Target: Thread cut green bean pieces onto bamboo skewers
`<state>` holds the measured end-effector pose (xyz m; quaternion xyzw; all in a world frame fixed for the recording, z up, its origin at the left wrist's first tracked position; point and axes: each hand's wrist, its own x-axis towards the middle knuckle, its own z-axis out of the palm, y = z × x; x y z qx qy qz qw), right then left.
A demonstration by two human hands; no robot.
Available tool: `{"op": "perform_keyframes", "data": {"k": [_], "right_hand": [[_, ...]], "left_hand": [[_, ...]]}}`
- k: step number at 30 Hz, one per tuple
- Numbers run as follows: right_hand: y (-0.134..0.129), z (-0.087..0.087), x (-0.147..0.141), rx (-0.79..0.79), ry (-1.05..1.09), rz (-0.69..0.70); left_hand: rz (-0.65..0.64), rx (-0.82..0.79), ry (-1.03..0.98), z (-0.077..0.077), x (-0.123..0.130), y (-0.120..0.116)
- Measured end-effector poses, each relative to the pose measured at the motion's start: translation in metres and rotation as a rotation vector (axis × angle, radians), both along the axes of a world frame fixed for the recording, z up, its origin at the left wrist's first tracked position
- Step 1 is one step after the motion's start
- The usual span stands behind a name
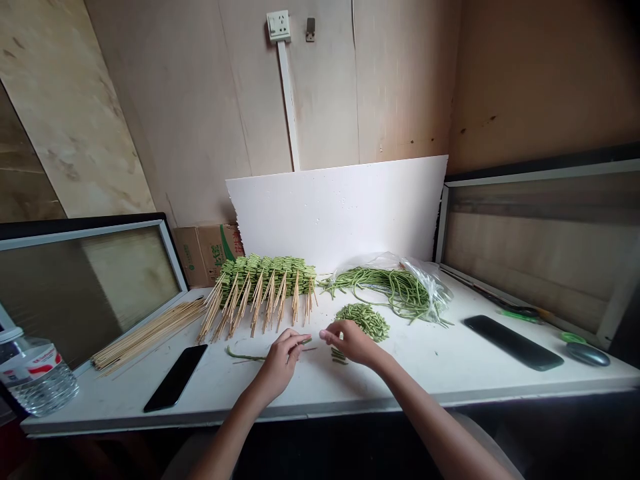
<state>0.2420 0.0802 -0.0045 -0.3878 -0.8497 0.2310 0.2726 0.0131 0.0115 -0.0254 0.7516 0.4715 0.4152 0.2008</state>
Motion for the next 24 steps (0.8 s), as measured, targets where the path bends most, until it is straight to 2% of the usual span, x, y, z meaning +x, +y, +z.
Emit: {"op": "perform_keyframes", "data": {"k": [2,4,11,14,20,24], "right_hand": [[-0.008,0.005,-0.006,-0.024,0.155,0.146],[-0.015,0.008,-0.012,-0.023,0.245,0.205],[-0.016,0.011,-0.013,0.080,0.277,0.085],[-0.018,0.011,-0.013,0.096,0.262,0.111],[-0.025,0.005,-0.023,0.124,0.272,0.121],[-0.026,0.000,-0.026,0.049,0.341,0.186]], "left_hand": [[0.000,-0.014,-0.053,0.000,0.002,0.000],[0.003,-0.026,-0.093,0.000,0.004,0.000],[0.077,-0.029,-0.053,0.008,0.002,-0.002],[0.090,0.024,-0.023,0.011,0.002,-0.004],[0.013,0.077,0.021,0.013,0.006,-0.007],[-0.071,0.081,0.024,0.010,0.006,-0.007]]}}
